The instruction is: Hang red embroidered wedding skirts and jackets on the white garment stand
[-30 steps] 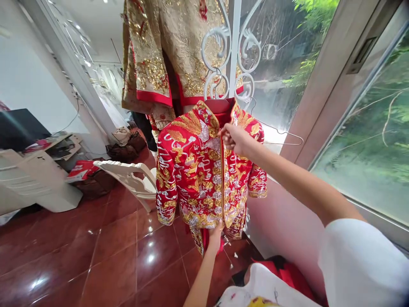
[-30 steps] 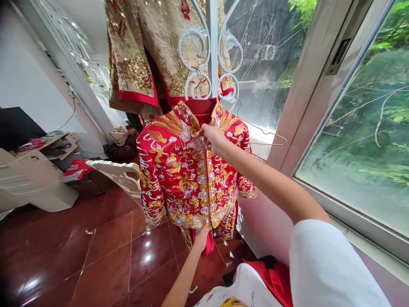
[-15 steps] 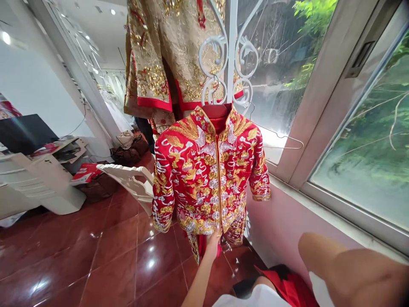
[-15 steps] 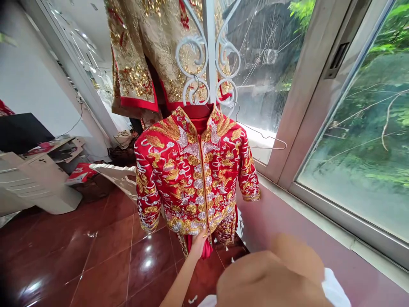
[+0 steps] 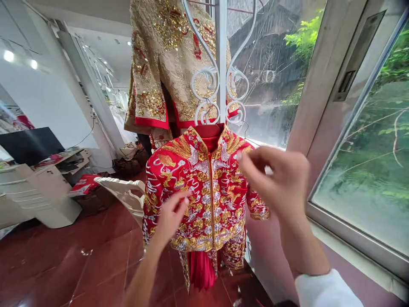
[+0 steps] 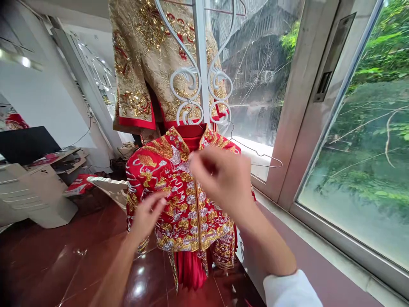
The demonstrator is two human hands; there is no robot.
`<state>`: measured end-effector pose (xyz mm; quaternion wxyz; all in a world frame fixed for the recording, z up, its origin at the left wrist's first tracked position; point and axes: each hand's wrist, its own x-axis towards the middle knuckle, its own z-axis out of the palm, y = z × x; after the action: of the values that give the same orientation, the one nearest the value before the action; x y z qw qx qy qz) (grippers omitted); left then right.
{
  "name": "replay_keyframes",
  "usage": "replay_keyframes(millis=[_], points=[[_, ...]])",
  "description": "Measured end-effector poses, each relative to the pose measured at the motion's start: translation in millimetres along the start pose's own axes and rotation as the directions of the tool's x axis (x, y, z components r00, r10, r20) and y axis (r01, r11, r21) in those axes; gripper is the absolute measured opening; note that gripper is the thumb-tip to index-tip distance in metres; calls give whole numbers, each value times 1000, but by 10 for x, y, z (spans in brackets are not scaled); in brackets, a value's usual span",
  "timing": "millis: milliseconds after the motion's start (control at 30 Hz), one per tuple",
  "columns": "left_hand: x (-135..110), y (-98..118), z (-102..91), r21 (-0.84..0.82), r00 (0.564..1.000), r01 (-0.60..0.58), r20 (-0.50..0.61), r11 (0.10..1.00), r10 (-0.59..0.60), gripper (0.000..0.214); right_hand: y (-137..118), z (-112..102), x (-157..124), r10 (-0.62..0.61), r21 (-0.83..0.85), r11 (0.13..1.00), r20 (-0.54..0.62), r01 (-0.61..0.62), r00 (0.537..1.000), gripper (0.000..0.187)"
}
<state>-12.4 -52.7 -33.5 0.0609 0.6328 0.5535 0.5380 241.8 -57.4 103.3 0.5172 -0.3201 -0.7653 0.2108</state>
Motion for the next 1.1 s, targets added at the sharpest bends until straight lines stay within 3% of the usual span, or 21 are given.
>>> replay_keyframes(millis=[33,67,100,133,200,267,300,333,400,500,567,633,700,767,833,933,1100], points=[[223,62,-130,111,978,-137,-141,984,152,28,261,-21,253,-16,-59,998,-115,9,993,23],[459,116,-252,262,928,-192,-264,946,261,30,559,-59,500,-33,-121,993,-209,7,977,21],[696,154,-358,385,888,-172,-338,906,313,34,875,-108,725,-37,-163,987,-253,-5,967,24],[917,174,-440,445,882,-109,-368,889,293,41,1186,-161,916,-35,-193,981,-239,-12,970,33],[1264,152,-525,485,943,23,-300,874,141,46,1709,-248,1166,54,-82,995,-58,-59,997,44],[1444,64,-522,524,977,125,-213,843,-12,47,2016,-277,1245,50,-6,999,128,-50,991,49],[1478,5,-498,542,980,141,-193,829,-40,46,2087,-263,1235,29,-36,999,158,-24,987,47],[1485,-61,-467,546,980,134,-198,827,-28,44,2114,-227,1200,4,-110,994,134,11,991,43],[1463,-200,-396,482,966,59,-248,874,72,42,2090,-100,1082,-67,-325,945,-50,47,997,34],[1457,-400,-311,238,924,-92,-341,967,171,44,2013,126,865,-222,-531,848,-344,6,912,33],[1503,-512,-303,89,922,-130,-357,988,153,50,1973,188,758,-292,-591,807,-402,-3,868,35],[1570,-595,-349,8,954,-112,-280,994,109,57,1924,130,727,-313,-627,779,-360,20,879,36],[1629,-642,-425,-13,991,-68,-120,998,66,64,1856,-20,788,-279,-633,773,-266,51,923,39],[1663,-646,-487,-5,999,-8,51,1000,8,67,1782,-187,919,-195,-609,790,-137,73,971,40],[1669,-604,-504,20,987,49,150,999,-51,64,1717,-302,1069,-73,-576,816,-15,51,997,39],[1662,-476,-463,135,989,62,125,989,-79,53,1623,-344,1217,75,-593,805,54,-28,996,39],[1713,-208,-488,392,1000,0,-26,920,10,50,1342,-342,1184,65,-683,721,-100,-116,993,41]])
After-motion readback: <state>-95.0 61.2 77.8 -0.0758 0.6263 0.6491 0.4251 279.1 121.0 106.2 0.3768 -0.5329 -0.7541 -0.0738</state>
